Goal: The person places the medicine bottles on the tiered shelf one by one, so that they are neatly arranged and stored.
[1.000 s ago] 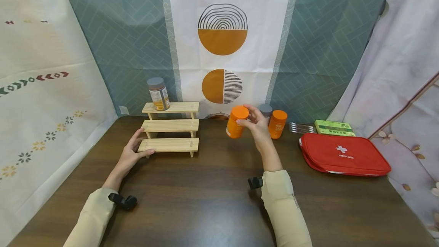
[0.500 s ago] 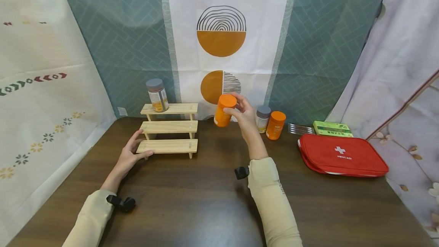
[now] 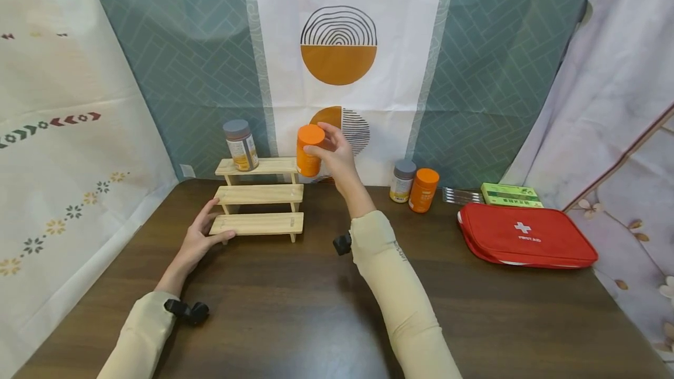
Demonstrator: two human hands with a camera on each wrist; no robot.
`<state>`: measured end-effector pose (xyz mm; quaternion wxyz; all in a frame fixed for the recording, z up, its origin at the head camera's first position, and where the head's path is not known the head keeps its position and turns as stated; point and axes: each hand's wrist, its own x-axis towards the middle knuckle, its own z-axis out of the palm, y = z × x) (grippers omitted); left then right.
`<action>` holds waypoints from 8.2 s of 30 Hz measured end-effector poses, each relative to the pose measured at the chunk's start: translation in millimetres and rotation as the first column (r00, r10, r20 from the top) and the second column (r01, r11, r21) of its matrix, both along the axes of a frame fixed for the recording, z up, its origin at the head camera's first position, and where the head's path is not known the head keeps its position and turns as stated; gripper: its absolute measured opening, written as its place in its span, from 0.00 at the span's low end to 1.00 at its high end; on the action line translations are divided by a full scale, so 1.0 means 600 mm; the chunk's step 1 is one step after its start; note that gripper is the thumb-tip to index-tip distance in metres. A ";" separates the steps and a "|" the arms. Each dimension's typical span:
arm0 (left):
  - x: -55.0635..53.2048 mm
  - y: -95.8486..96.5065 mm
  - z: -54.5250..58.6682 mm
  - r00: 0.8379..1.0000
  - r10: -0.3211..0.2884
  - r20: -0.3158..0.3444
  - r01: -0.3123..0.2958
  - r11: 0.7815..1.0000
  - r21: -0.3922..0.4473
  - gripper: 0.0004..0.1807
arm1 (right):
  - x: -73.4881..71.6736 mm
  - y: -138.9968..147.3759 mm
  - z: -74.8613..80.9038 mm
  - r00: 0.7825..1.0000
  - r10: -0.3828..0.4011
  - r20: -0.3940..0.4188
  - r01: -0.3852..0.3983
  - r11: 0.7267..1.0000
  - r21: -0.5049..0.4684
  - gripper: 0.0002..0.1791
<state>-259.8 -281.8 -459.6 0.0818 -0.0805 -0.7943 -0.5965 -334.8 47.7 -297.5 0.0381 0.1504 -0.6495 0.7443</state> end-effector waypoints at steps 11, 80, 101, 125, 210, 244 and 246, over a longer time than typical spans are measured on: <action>0.004 0.002 -0.001 1.000 0.006 0.008 -0.006 1.000 -0.013 0.52 | -0.018 -0.061 0.027 0.998 0.041 0.041 -0.045 0.992 0.114 0.33; -0.001 0.002 -0.001 1.000 0.021 -0.017 -0.022 1.000 -0.011 0.51 | -0.082 -0.135 -0.006 1.000 0.026 -0.010 -0.023 0.973 0.229 0.33; 0.002 0.004 0.001 0.999 0.044 0.019 -0.044 0.999 -0.024 0.52 | -0.074 -0.091 -0.027 0.995 -0.063 -0.074 0.079 0.968 0.237 0.28; 0.001 0.005 0.002 0.999 0.030 0.016 -0.030 0.999 -0.019 0.53 | -0.021 -0.015 -0.060 0.993 -0.109 -0.039 0.113 0.985 0.129 0.26; 0.003 0.006 0.004 1.000 0.024 0.012 -0.024 1.000 -0.018 0.53 | -0.019 0.314 -0.169 0.774 -0.608 0.177 0.614 0.789 0.020 0.40; 0.005 0.004 0.002 0.999 0.027 0.022 -0.027 0.999 -0.019 0.52 | -0.023 0.320 -0.192 0.759 -0.621 0.197 0.595 0.784 0.178 0.37; 0.005 0.005 0.002 0.999 0.027 0.020 -0.027 0.999 -0.017 0.52 | -0.022 0.321 -0.193 0.757 -0.623 0.199 0.598 0.782 0.174 0.37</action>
